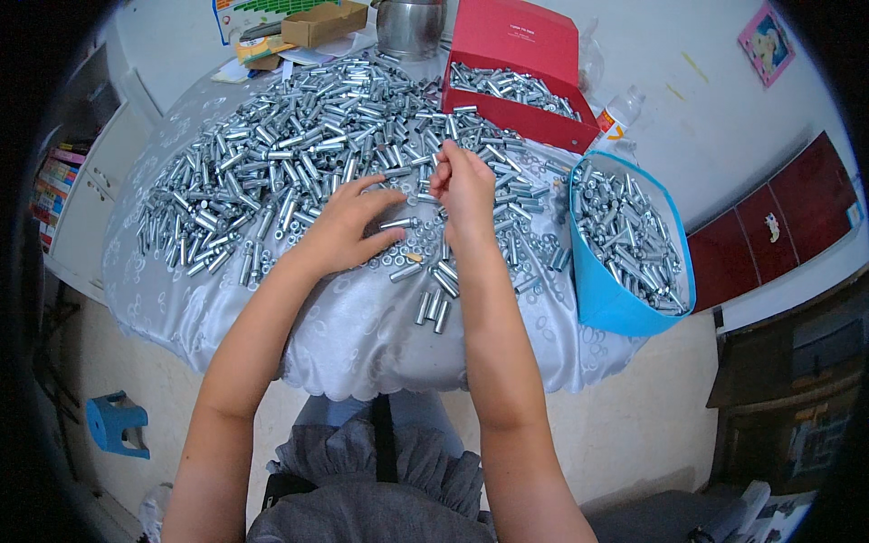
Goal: The person sits at a table covered with a white cloth and repeatedly picks up small metal cylindrical fasteners and washers. They insert the washers into the fasteners by hand and place the assembled units into a blue plastic bin on the right side of the table.
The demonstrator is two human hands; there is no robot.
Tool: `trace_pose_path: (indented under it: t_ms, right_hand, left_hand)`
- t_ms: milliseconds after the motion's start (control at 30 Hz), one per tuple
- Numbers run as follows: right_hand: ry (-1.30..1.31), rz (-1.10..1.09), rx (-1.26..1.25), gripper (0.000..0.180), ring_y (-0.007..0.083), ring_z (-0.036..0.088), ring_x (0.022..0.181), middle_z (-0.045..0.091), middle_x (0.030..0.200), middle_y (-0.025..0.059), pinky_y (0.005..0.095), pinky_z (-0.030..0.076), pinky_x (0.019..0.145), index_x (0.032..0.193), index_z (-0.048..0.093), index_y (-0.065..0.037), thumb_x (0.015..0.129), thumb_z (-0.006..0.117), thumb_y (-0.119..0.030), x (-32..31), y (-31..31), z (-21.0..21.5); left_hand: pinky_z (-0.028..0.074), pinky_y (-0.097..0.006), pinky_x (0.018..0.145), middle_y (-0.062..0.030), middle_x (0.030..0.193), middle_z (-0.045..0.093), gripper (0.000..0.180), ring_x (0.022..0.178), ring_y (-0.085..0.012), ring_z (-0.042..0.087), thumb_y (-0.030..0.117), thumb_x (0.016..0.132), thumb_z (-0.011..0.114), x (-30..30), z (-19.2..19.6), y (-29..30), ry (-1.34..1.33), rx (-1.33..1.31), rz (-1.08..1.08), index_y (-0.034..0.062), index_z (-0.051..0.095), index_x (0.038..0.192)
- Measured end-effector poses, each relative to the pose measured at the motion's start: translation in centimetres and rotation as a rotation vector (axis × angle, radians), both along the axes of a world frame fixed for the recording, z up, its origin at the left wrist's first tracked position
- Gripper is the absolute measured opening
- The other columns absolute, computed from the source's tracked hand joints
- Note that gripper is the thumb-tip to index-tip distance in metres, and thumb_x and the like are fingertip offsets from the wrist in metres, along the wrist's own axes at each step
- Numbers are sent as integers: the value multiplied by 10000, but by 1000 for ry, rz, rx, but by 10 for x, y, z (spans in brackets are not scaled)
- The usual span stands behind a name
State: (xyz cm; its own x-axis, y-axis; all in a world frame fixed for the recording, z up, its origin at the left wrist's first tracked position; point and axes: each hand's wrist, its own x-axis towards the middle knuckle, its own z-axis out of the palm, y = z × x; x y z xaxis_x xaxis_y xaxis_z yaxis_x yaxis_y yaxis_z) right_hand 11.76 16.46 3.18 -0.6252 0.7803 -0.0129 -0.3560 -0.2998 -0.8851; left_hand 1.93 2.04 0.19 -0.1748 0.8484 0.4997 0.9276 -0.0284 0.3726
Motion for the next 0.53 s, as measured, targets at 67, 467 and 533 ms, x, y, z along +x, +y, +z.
trace_pose_path:
  t_ms: [67,467,533]
  right_hand:
    - [-7,-37,13,178,80,438,479,448,558,-18,217,353,446,735,517,-60,842,538,-201,1,7,-1]
    - [-268,-48,193,183,78,471,516,496,585,-17,210,380,479,757,548,-46,828,546,-215,7,11,6]
    - [-342,-42,255,190,83,479,522,507,592,-14,214,387,484,766,555,-41,823,553,-222,6,11,6]
  left_hand:
    - [305,-416,953,-95,1145,532,392,1150,-325,395,292,765,608,-1,-1,0,58,-30,-38,93,540,1096]
    - [332,-392,926,-81,1141,538,243,1087,-276,440,218,782,575,-4,-1,2,46,-78,-18,81,619,978]
    - [329,-390,931,-86,1151,531,247,1092,-275,438,215,785,572,-4,0,2,41,-99,-12,82,619,987]
